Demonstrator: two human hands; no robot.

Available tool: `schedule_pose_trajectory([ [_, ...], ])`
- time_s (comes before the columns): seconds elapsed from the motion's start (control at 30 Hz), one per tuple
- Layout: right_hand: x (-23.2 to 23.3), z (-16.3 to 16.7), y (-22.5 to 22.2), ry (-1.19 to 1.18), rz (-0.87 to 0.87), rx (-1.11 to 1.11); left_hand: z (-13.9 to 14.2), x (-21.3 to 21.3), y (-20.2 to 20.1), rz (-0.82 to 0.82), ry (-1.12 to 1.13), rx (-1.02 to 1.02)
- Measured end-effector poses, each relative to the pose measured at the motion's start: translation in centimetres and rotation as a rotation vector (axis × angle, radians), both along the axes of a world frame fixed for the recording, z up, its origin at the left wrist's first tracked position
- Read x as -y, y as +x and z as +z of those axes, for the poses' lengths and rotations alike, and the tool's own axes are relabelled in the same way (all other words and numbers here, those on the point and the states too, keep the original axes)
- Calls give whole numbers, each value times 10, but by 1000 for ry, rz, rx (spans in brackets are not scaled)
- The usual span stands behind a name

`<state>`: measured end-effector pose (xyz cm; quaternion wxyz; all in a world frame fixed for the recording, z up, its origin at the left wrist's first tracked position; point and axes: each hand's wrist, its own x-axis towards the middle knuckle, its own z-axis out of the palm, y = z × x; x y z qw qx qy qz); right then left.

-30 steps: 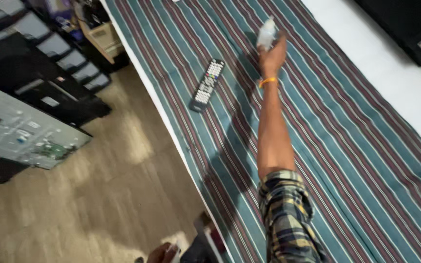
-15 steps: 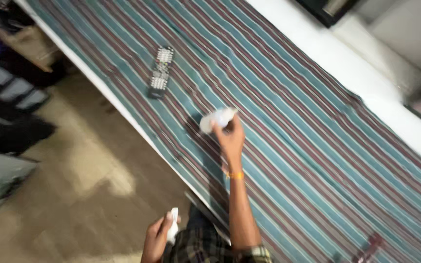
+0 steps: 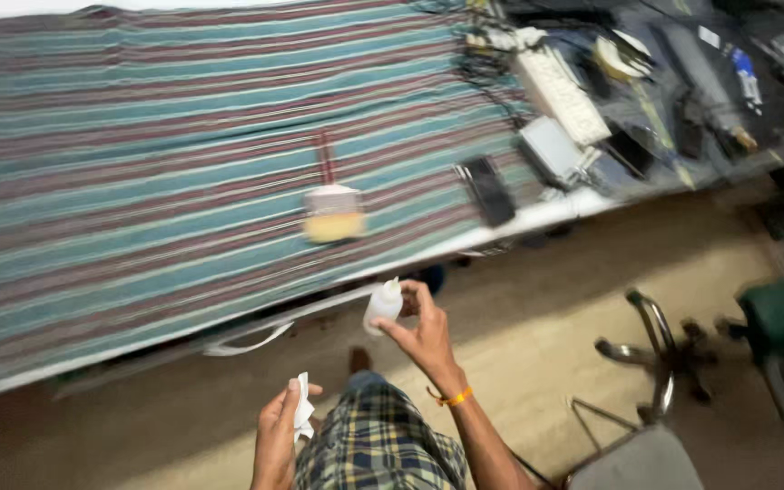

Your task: The person works on a blue circuit board on a workbench. They connect a power cable, use a soldering iron on several points, trim wire with pliers, clean the board with a toothbrush and liquid, and then reconnect the power cable.

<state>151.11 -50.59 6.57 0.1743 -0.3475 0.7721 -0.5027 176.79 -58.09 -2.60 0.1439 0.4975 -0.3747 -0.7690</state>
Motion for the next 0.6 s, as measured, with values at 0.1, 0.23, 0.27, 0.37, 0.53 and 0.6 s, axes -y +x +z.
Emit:
schedule_pose_trajectory([
  [0.1,-74,2,-56,-74,-88,46,3,-27,-80,-111,-3,21],
  [0.23,-180,-3,-142,-92,-309,54,7,-82,-216,-274,-83,-32],
  [0.27,-206,-5,-167,-112,-361,63,9,-97,-257,-347,-121,-55],
  [0.37,-295,-6,-245,-98,-479,16,18,-162,-384,-533,-158,-117],
  [0.53,-404,-3,-351,-197,-653,-2,32,-265,-548,-755,-113,-169],
  [0.6,-440,-3,-388,-228,-732,-8,35,-304,-602,-754,-94,-211],
])
